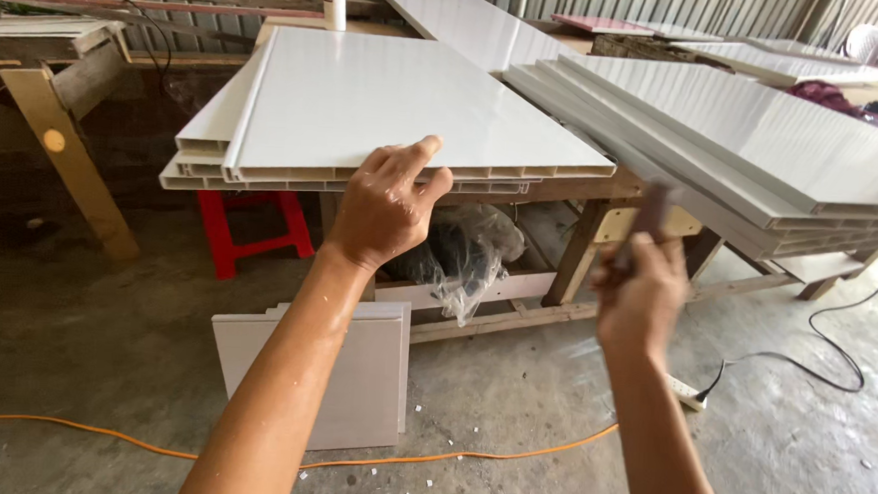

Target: The person uses a utility knife to trim the edges of a white plastic sheet resting on a wooden workbench. They repeatedly score and snap off thin strips along the sheet's edge, then move the trimmed piece aside and continue the process on the same sheet.

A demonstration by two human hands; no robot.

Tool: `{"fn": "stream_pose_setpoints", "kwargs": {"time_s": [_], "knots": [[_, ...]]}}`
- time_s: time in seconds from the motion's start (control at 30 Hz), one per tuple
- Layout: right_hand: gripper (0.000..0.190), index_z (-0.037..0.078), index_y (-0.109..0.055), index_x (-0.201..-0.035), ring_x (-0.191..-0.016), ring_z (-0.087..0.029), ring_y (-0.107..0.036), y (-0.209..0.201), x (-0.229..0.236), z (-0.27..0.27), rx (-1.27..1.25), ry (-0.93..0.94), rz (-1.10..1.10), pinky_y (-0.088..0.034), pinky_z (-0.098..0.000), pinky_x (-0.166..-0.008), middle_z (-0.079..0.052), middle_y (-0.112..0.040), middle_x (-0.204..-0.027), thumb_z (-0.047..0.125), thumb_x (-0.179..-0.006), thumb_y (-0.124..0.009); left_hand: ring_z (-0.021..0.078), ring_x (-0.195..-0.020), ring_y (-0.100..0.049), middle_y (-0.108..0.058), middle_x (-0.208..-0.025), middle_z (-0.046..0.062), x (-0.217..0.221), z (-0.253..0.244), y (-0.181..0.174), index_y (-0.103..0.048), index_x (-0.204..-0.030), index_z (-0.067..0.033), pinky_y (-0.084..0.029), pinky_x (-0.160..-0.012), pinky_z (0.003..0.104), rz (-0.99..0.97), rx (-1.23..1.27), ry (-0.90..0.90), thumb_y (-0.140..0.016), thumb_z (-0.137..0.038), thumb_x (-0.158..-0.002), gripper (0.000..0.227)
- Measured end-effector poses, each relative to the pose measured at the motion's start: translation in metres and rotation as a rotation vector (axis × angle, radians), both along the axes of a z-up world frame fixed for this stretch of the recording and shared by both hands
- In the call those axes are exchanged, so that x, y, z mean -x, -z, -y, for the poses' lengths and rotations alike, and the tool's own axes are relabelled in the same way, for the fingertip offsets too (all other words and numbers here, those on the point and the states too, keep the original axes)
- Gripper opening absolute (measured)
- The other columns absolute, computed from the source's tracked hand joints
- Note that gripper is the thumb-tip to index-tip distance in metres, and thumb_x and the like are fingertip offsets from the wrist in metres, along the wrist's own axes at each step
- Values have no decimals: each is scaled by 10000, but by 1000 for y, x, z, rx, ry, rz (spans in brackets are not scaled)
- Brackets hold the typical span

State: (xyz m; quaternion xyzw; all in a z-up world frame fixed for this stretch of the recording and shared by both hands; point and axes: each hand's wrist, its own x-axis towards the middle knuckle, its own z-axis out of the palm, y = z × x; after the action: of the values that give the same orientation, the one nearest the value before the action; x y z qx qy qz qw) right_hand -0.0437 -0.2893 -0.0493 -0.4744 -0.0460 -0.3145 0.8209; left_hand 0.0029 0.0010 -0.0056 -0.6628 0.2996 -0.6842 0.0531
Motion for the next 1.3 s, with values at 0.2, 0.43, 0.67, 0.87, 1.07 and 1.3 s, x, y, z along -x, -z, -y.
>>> {"fn": "stream_pose_setpoints", "kwargs": {"time_s": [0.2, 0.43, 0.67, 0.87, 1.07, 1.3], "knots": [[288, 24, -497, -1236, -564, -254, -700, 22, -97, 5, 431, -75, -176, -599, -390, -478, -210, -736, -888, 255, -1067, -520, 238, -963, -717, -709, -1304, 87, 9, 14, -3, -785, -883, -148, -527, -810, 362, -27, 55, -15, -808, -135, -856, 38], [205, 51, -742, -810, -502, -247, -575, 26, -251, 23, 853, 565, -52, -374, -423, -377, -162, -668, -677, 187, -931, -647, 263, -839, -676, -715, -1109, 74, -11, 15, 1, -723, -773, -134, -491, -728, 373, -1, 117, -51, -771, -109, -854, 97], [373, -122, -564, -1258, -840, -464, -699, 31, -291, -1, 503, 166, 146, -620, -563, -705, -313, -651, -1119, 169, -1024, -571, 200, -874, -664, -691, -1055, -12, -20, 10, 7, -711, -805, -173, -475, -757, 328, -20, 131, 12, -729, -121, -896, 107], [276, -57, -702, -1139, -833, -376, -733, -2, -254, -46, 725, 623, -109, -574, -382, -552, -252, -752, -1019, 140, -1011, -559, 213, -873, -687, -681, -975, -6, -21, 10, 6, -704, -829, -153, -491, -759, 314, 45, 120, 87, -731, -53, -899, 126], [249, 195, -704, -1076, -908, -280, -747, -3, -245, -28, 692, 591, -152, -582, -366, -713, -79, -745, -930, 398, -975, -601, 223, -891, -703, -669, -937, -6, -16, 10, 4, -683, -812, -153, -507, -775, 324, 34, 114, 104, -747, -50, -880, 139], [851, 271, -563, -1520, -1322, -434, -397, -6, -244, 28, 1556, 1118, 70, -494, -586, -872, -166, -422, -1473, 393, -749, -901, 240, -895, -713, -666, -922, 6, -9, 15, -2, -692, -810, -159, -515, -770, 342, 25, 111, 95, -735, -53, -898, 145]]}}
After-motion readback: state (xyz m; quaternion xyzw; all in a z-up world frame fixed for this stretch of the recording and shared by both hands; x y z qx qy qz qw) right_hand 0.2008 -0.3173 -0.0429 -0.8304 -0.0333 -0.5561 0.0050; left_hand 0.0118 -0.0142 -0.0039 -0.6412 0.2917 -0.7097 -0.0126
